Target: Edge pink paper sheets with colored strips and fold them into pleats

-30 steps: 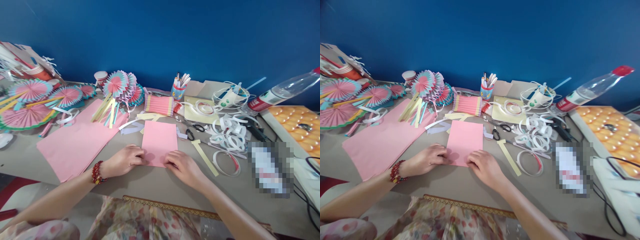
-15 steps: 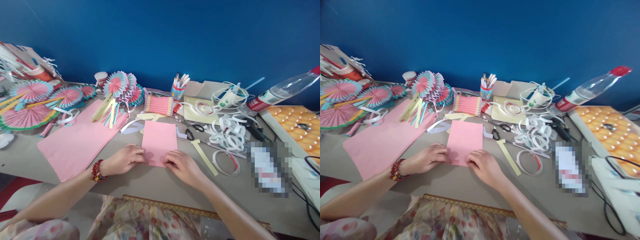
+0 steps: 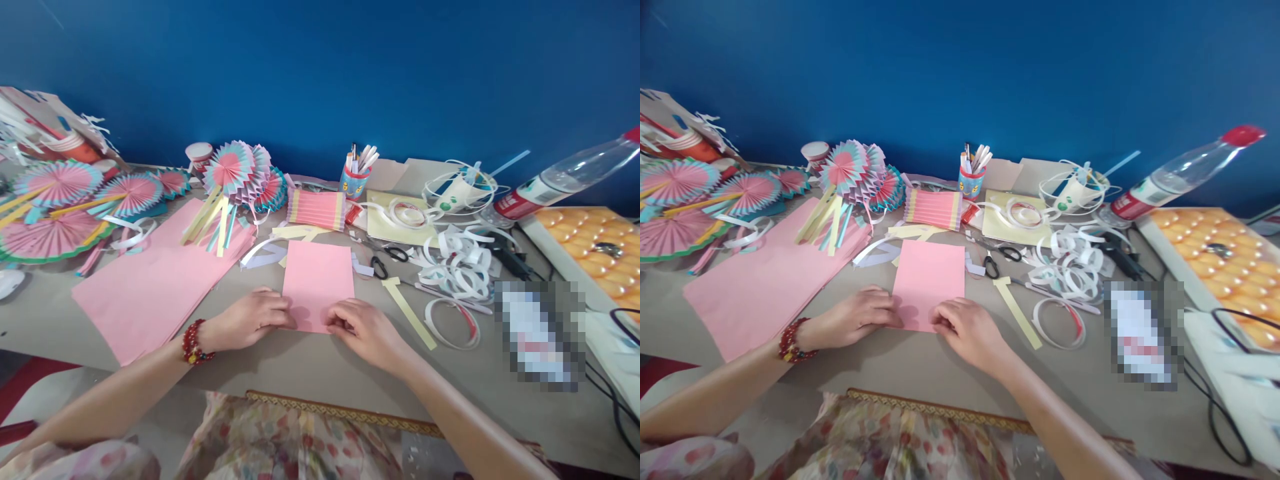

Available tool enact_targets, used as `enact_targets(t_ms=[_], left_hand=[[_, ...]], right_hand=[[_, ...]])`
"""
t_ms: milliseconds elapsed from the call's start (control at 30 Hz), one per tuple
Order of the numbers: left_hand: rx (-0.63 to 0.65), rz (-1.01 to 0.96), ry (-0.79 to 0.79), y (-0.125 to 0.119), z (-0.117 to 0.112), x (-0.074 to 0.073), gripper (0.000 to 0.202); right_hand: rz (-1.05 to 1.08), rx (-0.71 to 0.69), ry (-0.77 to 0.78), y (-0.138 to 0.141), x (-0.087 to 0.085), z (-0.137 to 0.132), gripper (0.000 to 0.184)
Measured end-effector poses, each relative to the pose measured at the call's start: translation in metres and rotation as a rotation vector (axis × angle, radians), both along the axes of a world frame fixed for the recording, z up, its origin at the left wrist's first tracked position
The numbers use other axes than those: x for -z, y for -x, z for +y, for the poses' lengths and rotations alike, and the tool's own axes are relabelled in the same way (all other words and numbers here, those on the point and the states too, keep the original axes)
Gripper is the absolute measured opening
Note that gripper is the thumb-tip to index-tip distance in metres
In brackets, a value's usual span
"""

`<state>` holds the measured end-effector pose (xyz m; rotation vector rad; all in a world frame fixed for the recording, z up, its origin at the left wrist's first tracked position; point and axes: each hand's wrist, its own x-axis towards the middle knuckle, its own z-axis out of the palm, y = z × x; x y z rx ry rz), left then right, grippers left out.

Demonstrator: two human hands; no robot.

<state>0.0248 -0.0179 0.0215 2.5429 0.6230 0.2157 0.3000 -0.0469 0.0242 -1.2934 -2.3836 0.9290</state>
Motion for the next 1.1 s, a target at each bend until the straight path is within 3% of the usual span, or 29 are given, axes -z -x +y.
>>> enact_targets(t_ms=[833, 1100], left_hand=[[0.024, 0.046, -0.045, 0.000, -0.002, 0.000, 0.033], [-0.040, 0.027, -0.239, -0.005, -0.017, 0.002, 0.025]], right_hand=[[-0.010, 0.008, -0.015, 0.000, 0.003, -0.001, 0.006], [0.004, 0.018, 0.007, -0.001, 0.005, 0.000, 0.003]])
